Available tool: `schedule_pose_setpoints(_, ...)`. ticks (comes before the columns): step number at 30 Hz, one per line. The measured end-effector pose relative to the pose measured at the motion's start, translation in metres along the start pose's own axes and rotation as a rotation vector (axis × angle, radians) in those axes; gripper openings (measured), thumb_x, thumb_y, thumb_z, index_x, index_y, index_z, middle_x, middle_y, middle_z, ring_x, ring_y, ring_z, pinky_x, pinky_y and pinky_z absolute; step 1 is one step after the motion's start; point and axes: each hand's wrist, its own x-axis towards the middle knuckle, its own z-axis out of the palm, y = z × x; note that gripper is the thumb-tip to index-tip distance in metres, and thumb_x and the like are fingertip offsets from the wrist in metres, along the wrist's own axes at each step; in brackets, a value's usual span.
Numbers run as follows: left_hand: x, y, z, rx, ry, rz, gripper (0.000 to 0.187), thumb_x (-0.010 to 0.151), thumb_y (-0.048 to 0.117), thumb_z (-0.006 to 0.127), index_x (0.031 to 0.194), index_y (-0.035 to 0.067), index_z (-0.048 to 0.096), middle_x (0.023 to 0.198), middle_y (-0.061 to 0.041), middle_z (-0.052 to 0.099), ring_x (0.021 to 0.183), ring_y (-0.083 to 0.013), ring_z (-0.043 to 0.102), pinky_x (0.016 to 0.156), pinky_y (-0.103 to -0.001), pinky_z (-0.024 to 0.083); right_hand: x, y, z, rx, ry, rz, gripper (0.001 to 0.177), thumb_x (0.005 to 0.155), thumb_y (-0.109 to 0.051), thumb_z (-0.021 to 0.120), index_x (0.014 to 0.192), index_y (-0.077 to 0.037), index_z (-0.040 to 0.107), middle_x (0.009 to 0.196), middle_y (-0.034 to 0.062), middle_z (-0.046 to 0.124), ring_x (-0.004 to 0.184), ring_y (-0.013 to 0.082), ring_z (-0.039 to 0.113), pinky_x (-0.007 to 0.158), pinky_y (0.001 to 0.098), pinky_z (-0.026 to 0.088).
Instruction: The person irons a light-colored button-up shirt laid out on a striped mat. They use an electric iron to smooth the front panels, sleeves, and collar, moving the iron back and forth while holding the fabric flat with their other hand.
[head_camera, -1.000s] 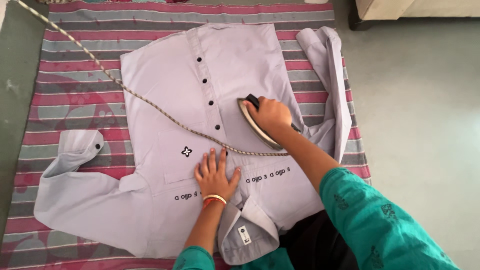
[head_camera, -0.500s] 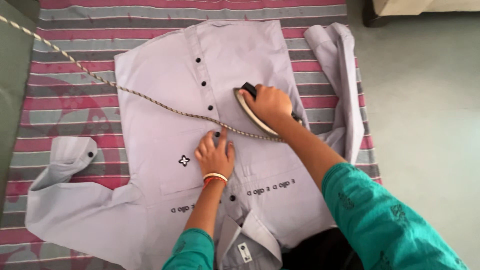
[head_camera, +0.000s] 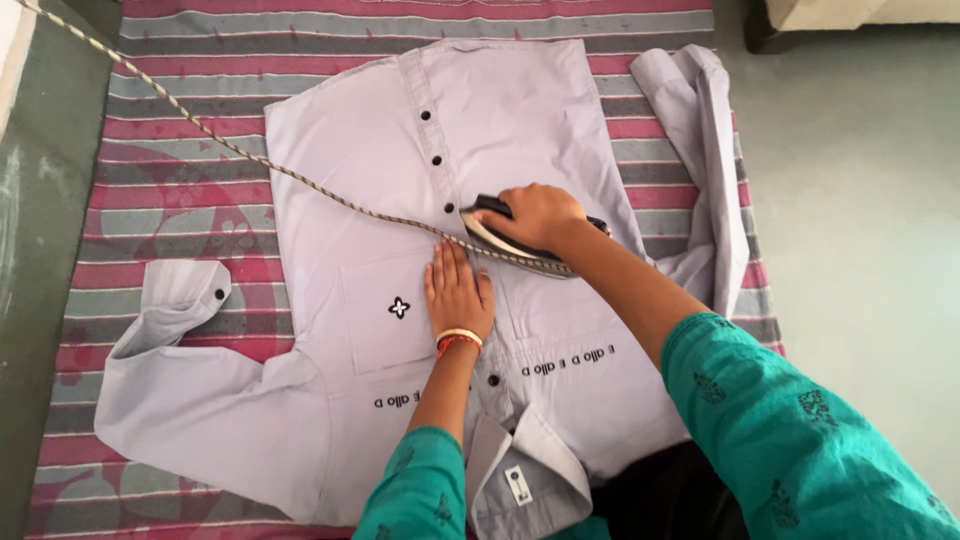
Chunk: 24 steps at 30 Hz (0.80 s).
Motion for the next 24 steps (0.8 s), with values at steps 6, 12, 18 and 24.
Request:
schedule_pose_setpoints(6,-0.002,-0.018,0.014,-0.203,-0.017,-0.002,0.058,0.099,0.025,0.038,0.151,0.0,0.048,0.16,-0.014,0.045,0.153,-0.0289,0.034,0.127,-0.045,0.022,-0.063,-0.008,0.013,0.015,-0.033,0.014,0.07,0.09,-0.074,0.045,0.099,-0.011,0.075,0.09,0.0196,0.074,0.09,0.04,0.072,0.081,0.0522,0.056)
schedule_pose_setpoints(12,-0.014,-0.02,0.01,-0.196,-0.067,0.005,0.058,0.103,0.03,0.038,0.157,0.008,0.041,0.163,-0.009,0.04,0.152,-0.0257,0.034,0.126,-0.043,0.02,-0.138,-0.006,0.023,0.019,-0.072,0.041,0.07,0.09,-0.075,0.044,0.096,-0.012,0.074,0.085,0.0201,0.074,0.086,0.0411,0.072,0.078,0.0538,0.056)
schedule_pose_setpoints(18,-0.049,-0.003,-0.007,0.053,-0.106,0.022,0.062,0.106,0.044,0.036,0.161,0.015,0.032,0.167,-0.009,0.031,0.153,-0.0282,0.026,0.125,-0.046,0.014,-0.186,0.008,0.033,0.024,-0.006,0.098,0.07,0.09,-0.074,0.045,0.092,-0.011,0.075,0.079,0.0204,0.073,0.079,0.0422,0.072,0.073,0.0546,0.056)
schedule_pose_setpoints(24,-0.048,0.003,-0.022,0.065,-0.149,0.023,0.075,0.101,0.06,0.04,0.162,0.018,0.03,0.166,-0.013,0.029,0.153,-0.0312,0.024,0.122,-0.051,0.014,-0.14,0.033,0.028,0.099,0.205,0.317,0.071,0.092,-0.074,0.048,0.096,-0.008,0.075,0.085,0.0235,0.073,0.083,0.0429,0.072,0.076,0.0544,0.057)
